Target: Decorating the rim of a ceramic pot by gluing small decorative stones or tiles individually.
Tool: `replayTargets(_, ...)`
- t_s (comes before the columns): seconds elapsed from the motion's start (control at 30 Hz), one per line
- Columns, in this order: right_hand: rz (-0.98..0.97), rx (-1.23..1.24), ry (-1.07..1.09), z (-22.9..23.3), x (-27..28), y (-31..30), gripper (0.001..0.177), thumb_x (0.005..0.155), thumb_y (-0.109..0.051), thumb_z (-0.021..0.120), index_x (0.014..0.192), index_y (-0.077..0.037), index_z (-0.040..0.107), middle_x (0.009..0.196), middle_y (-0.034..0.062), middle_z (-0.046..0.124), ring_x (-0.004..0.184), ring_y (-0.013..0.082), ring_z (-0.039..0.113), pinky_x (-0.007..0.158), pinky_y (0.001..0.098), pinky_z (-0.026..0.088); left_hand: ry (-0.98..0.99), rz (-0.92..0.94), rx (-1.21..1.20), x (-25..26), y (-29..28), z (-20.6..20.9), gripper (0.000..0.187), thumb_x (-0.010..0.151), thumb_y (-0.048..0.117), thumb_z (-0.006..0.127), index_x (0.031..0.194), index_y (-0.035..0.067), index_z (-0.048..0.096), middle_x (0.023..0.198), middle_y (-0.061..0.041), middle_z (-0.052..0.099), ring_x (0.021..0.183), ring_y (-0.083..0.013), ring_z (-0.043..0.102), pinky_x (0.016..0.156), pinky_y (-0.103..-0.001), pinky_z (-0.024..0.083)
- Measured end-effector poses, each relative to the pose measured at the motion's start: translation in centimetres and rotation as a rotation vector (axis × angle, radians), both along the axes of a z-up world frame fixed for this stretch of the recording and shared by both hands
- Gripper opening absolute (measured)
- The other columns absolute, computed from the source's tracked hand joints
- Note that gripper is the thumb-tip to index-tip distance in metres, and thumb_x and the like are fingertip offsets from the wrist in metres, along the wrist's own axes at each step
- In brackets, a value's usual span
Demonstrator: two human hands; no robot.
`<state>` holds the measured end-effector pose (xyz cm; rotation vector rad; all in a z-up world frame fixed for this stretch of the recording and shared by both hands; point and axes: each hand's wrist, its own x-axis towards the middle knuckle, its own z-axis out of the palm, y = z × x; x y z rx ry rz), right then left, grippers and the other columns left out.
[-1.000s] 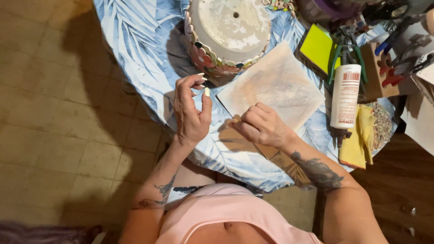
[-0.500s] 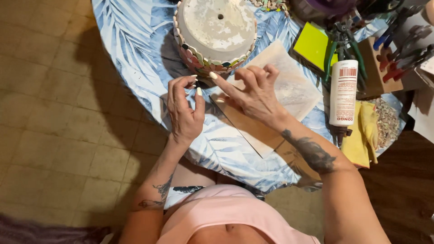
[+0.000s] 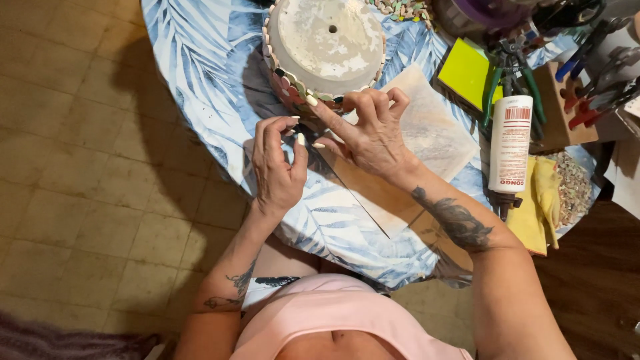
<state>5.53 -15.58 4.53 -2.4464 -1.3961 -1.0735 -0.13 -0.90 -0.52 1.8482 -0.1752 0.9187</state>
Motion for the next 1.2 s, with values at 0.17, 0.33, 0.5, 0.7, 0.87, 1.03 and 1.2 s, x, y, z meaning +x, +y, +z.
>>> replayTargets(0.17,0.011,0.021,0.064,-0.4,0.1,-0.1,0.042,0.083,-0.047,0.051,0.113,-0.018,0.057,0.085,0.0054,0.036,0.084,0.0267,0.036,0.073,0.0436,0.024,0.014,-0.027,-0.023,-0.2,0.0,0.4,0.022,0.075,0.000,0.049,0.097,0.001,0.049,0.087,-0.009,0.047,0.075,-0.0262,0.052,0.067,-0.033,0.044)
replayTargets(0.33,0.012,-0.004,0.009,0.0,0.1,0.1,0.041,0.085,-0.046,0.049,0.115,-0.018,0.056,0.084,0.0054,0.036,0.082,0.0264,0.037,0.073,0.0444,0.024,0.020,-0.052,-0.051,-0.2,0.1,0.2,0.022,0.076,-0.001,0.048,0.098,0.001,0.048,0.088,-0.010,0.047,0.075,-0.0276,0.051,0.068,-0.034,0.044)
replayTargets(0.5,0.025,0.003,-0.019,-0.1,0.4,-0.1,0.036,0.086,-0.043,0.049,0.108,-0.016,0.060,0.082,0.0057,0.037,0.081,0.0264,0.037,0.072,0.0449,0.023,0.018,-0.043,-0.027,-0.1,0.2,0.3,0.020,0.076,0.001,0.050,0.095,0.001,0.050,0.087,-0.010,0.048,0.076,-0.0275,0.052,0.070,-0.035,0.044)
replayTargets(0.7,0.048,0.028,0.032,0.3,1.0,-0.2,0.035,0.088,-0.042,0.045,0.110,-0.020,0.061,0.083,0.0048,0.037,0.081,0.0262,0.036,0.072,0.0432,0.023,0.027,-0.042,-0.023,-0.2,0.3,0.3,0.019,0.076,0.002,0.050,0.095,0.002,0.051,0.087,-0.008,0.048,0.076,-0.0257,0.053,0.070,-0.034,0.045)
replayTargets(0.87,0.037,0.029,0.053,0.2,0.9,-0.3,0.033,0.088,-0.042,0.046,0.109,-0.021,0.061,0.082,0.0036,0.035,0.080,0.0253,0.035,0.073,0.0430,0.023,0.015,-0.047,-0.043,-0.2,0.3,0.3,0.020,0.076,0.001,0.049,0.096,0.002,0.050,0.086,-0.009,0.048,0.075,-0.0262,0.052,0.070,-0.034,0.045)
replayTargets(1.03,0.030,0.028,0.050,0.2,0.8,-0.2,0.032,0.087,-0.042,0.046,0.108,-0.022,0.061,0.082,0.0035,0.035,0.080,0.0252,0.035,0.073,0.0427,0.023,0.008,-0.050,-0.044,-0.2,0.3,0.3,0.019,0.076,0.001,0.049,0.095,0.002,0.050,0.085,-0.009,0.048,0.075,-0.0263,0.053,0.070,-0.034,0.045)
replayTargets(1.2,0.062,-0.009,-0.033,0.0,1.1,-0.3,0.033,0.087,-0.041,0.048,0.108,-0.020,0.061,0.083,0.0032,0.034,0.080,0.0229,0.032,0.072,0.0426,0.023,0.010,-0.048,-0.068,-0.1,0.2,0.0,0.023,0.075,0.000,0.049,0.098,0.001,0.049,0.085,-0.009,0.048,0.075,-0.0271,0.053,0.067,-0.034,0.044)
